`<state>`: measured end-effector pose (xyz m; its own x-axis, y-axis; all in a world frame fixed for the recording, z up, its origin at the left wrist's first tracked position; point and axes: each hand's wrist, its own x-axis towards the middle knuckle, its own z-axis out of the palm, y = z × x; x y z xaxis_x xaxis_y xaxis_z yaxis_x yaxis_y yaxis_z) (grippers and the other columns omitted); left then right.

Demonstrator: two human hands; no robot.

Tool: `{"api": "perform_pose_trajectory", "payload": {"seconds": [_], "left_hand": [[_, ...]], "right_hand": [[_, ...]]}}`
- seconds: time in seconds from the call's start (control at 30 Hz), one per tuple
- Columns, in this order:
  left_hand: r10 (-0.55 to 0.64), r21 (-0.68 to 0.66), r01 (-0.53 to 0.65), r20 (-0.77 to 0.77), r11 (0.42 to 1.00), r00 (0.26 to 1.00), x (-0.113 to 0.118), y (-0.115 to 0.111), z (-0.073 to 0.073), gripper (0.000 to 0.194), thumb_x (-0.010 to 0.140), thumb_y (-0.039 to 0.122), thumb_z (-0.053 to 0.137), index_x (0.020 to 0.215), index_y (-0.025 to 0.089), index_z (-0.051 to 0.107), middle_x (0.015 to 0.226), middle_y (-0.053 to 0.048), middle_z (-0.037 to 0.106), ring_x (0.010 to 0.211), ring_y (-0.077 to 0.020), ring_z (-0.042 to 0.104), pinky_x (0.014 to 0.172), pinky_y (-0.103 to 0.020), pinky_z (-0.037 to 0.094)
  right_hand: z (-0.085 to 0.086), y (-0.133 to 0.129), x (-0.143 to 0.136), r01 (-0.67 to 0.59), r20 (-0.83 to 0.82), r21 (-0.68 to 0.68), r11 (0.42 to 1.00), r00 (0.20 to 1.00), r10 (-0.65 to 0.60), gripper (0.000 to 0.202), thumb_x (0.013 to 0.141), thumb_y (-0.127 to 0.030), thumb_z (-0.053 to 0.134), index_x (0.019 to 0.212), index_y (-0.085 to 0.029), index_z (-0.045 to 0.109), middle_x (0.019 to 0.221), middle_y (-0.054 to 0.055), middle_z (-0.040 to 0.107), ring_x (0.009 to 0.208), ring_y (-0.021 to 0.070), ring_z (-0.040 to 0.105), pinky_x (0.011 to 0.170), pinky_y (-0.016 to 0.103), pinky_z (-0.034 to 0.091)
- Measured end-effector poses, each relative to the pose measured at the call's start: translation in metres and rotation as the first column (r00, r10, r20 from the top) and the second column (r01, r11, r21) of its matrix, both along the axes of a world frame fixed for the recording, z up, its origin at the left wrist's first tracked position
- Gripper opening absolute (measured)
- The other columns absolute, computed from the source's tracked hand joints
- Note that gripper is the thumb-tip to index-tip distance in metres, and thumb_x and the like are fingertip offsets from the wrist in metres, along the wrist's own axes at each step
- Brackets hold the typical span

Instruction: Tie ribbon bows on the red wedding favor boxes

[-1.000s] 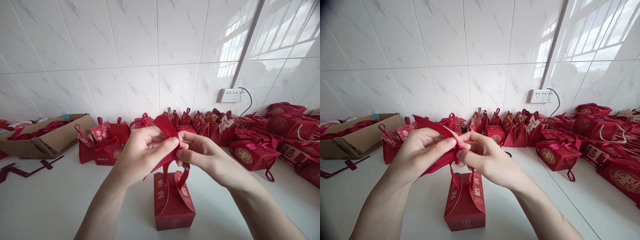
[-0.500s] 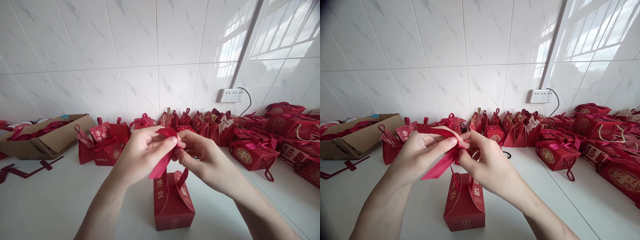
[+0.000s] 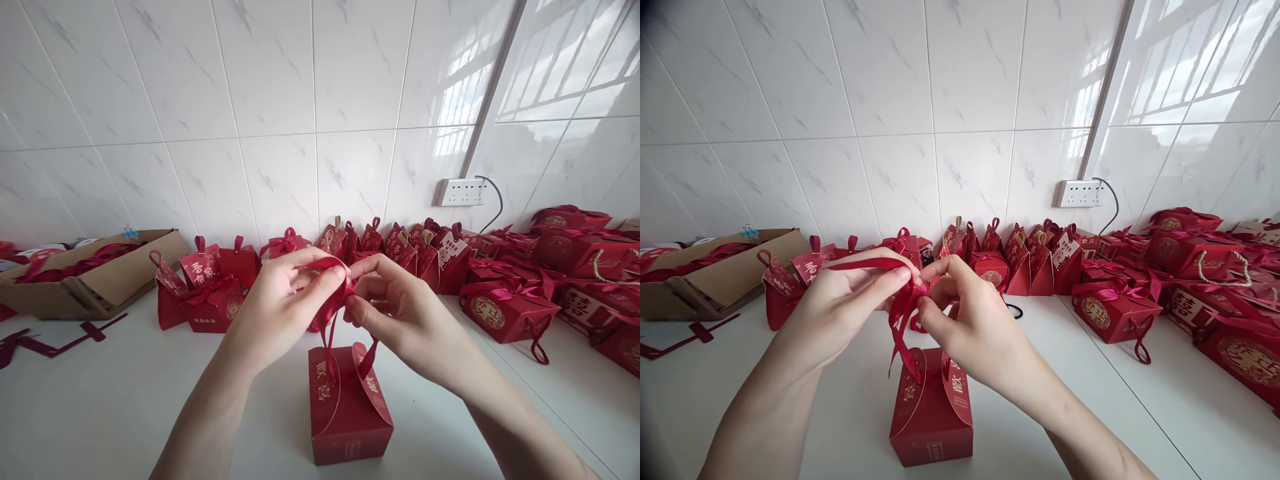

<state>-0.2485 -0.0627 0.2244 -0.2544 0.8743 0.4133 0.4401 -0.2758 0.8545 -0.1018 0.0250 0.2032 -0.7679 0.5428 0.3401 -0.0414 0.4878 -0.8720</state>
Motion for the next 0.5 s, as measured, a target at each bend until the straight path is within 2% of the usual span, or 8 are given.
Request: {"api": "perform_pose_trajectory", "payload": {"seconds": [0.1,0.2,0.3,0.5], "left_hand": [[0.003,-0.003,-0.003,-0.018,1.000,1.000,-0.0001,0.0004,0.0003,0.023,0.088,0.039,0.056,0.079,0.019,0.064,0.066,0.001,0.056,0.062,-0.0118,0.054,0.055,-0.022,0.045],[-0.002,-0.012,0.002,-0.026,1.000,1.000,-0.0005,0.0017,0.0006,0.024,0.087,0.037,0.057,0.076,0.017,0.063,0.070,0.000,0.062,0.067,-0.0131,0.059,0.059,-0.022,0.047],[0.007,-0.038,-0.007,0.018,0.999,1.000,-0.0010,0.0031,0.0003,0.023,0.086,0.037,0.059,0.077,0.017,0.064,0.072,0.000,0.065,0.070,-0.0146,0.063,0.061,-0.023,0.048],[0.001,-0.044,0.001,0.056,0.999,0.998,-0.0003,0.0027,-0.0006,0.025,0.085,0.042,0.061,0.081,0.018,0.067,0.074,-0.001,0.068,0.068,-0.0146,0.062,0.059,-0.023,0.048]], "right_hand": [[-0.0001,0.0000,0.0005,-0.011,-0.007,-0.012,1.000,1.000,0.011,0.009,0.088,-0.021,0.053,0.096,-0.024,0.051,0.074,-0.003,0.061,0.067,0.0122,0.054,0.060,0.025,0.045],[0.0006,0.0004,0.0013,-0.065,-0.029,-0.039,0.997,0.998,0.064,0.004,0.088,-0.018,0.052,0.088,-0.022,0.053,0.073,-0.003,0.058,0.067,0.0105,0.052,0.058,0.023,0.044],[0.0014,0.0019,0.0020,-0.121,-0.061,-0.067,0.990,0.991,0.117,0.007,0.088,-0.017,0.053,0.082,-0.020,0.055,0.074,-0.003,0.056,0.069,0.0093,0.053,0.058,0.020,0.044],[0.0029,0.0053,0.0033,-0.159,-0.079,-0.151,0.976,0.986,0.149,0.008,0.091,-0.023,0.054,0.084,-0.021,0.057,0.078,-0.002,0.057,0.068,0.0085,0.054,0.056,0.019,0.043]]}}
